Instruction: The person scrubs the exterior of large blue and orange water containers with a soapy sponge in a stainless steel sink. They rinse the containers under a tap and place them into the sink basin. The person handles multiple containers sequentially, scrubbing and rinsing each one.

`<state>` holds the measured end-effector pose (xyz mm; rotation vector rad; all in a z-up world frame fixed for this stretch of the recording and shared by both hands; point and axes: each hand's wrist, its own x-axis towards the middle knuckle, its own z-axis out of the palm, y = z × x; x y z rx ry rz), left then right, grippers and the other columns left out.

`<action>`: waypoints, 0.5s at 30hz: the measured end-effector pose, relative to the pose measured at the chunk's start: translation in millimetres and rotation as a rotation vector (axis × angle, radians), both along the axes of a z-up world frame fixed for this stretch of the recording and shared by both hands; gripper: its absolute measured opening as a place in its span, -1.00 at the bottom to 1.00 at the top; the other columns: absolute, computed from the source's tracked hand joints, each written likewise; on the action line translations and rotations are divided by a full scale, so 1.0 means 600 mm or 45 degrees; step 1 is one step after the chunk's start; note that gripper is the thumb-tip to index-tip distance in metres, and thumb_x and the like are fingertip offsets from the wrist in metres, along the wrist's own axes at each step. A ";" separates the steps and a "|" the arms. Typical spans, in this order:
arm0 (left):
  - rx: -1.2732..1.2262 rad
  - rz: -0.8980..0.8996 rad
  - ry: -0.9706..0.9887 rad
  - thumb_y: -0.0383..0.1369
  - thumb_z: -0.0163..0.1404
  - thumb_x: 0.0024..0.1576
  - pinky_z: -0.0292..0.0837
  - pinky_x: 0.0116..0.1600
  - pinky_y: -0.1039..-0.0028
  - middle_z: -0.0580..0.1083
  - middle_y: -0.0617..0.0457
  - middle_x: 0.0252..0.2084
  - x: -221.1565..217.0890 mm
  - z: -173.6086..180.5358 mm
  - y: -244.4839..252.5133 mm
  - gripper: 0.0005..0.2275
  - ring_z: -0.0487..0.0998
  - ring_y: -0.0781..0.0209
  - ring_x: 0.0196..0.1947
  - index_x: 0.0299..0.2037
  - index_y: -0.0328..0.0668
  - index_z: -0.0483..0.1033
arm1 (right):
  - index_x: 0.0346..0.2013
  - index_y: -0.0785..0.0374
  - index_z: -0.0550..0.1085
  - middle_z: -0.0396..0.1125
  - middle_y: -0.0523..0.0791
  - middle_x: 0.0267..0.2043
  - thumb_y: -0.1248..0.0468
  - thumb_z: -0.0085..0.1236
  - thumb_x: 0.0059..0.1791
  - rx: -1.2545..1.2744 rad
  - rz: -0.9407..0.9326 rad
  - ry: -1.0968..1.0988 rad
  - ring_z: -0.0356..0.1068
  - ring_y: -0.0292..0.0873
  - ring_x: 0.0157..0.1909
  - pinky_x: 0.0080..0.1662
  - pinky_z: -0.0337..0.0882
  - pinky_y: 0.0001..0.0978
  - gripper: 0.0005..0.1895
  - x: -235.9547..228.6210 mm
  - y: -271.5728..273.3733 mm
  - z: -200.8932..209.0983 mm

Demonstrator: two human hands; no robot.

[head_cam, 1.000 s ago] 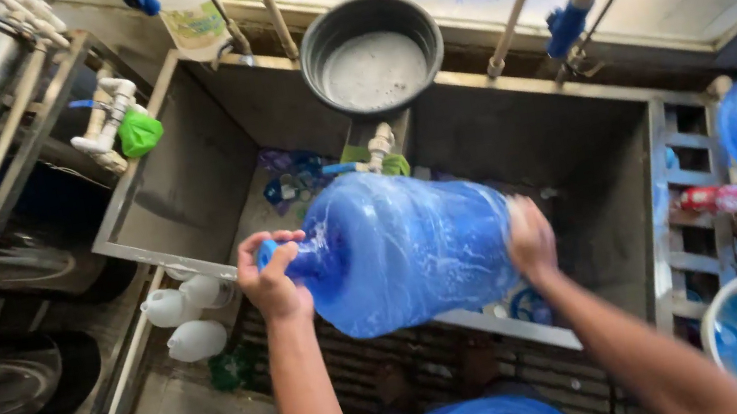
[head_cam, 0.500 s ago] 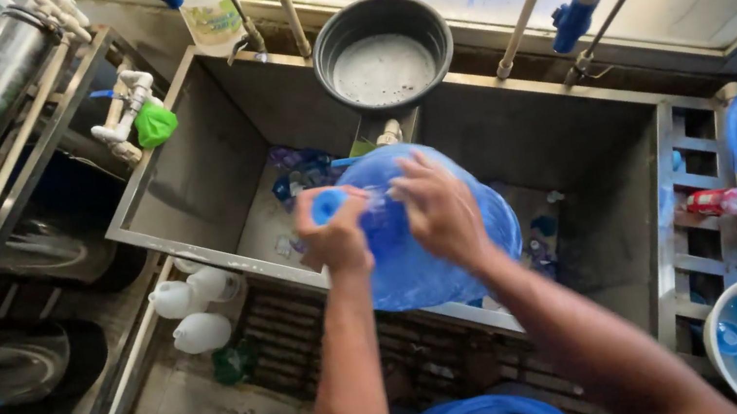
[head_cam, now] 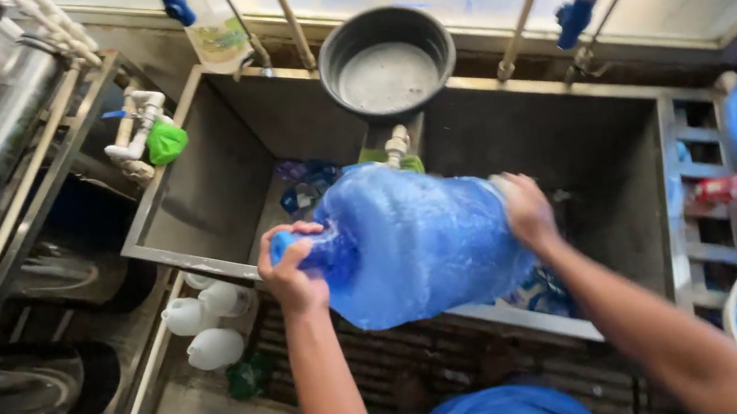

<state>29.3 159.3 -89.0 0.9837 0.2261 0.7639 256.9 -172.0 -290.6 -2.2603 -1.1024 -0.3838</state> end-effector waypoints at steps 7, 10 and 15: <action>-0.614 0.590 0.234 -0.57 0.04 -0.15 0.53 -0.14 0.21 0.50 -0.11 -0.39 0.050 -0.032 0.031 -0.75 0.56 -0.03 -0.37 -0.25 -0.31 0.38 | 0.21 0.55 0.33 0.16 0.30 0.37 0.28 -0.20 0.08 0.385 -0.581 0.032 0.04 0.36 0.48 0.45 -0.05 0.14 -0.52 -0.252 0.111 0.165; -0.609 0.747 0.399 -0.58 0.07 -0.16 0.53 -0.26 0.21 0.48 -0.12 -0.42 0.063 -0.014 0.015 -0.78 0.54 -0.02 -0.44 -0.30 -0.35 0.39 | 0.19 0.42 0.38 0.21 0.22 0.37 0.32 -0.14 0.06 0.482 -0.363 0.087 0.09 0.29 0.48 0.45 0.01 0.08 -0.58 -0.281 0.195 0.281; -0.459 0.514 0.289 -0.60 0.08 -0.21 0.55 -0.20 0.23 0.47 -0.07 -0.42 0.049 0.028 -0.007 -0.73 0.53 0.01 -0.42 -0.29 -0.32 0.37 | -0.02 0.19 0.56 0.44 -0.01 0.15 0.34 0.10 -0.01 0.306 0.067 0.031 0.32 0.18 0.29 0.30 0.29 -0.04 -0.72 -0.189 0.275 0.445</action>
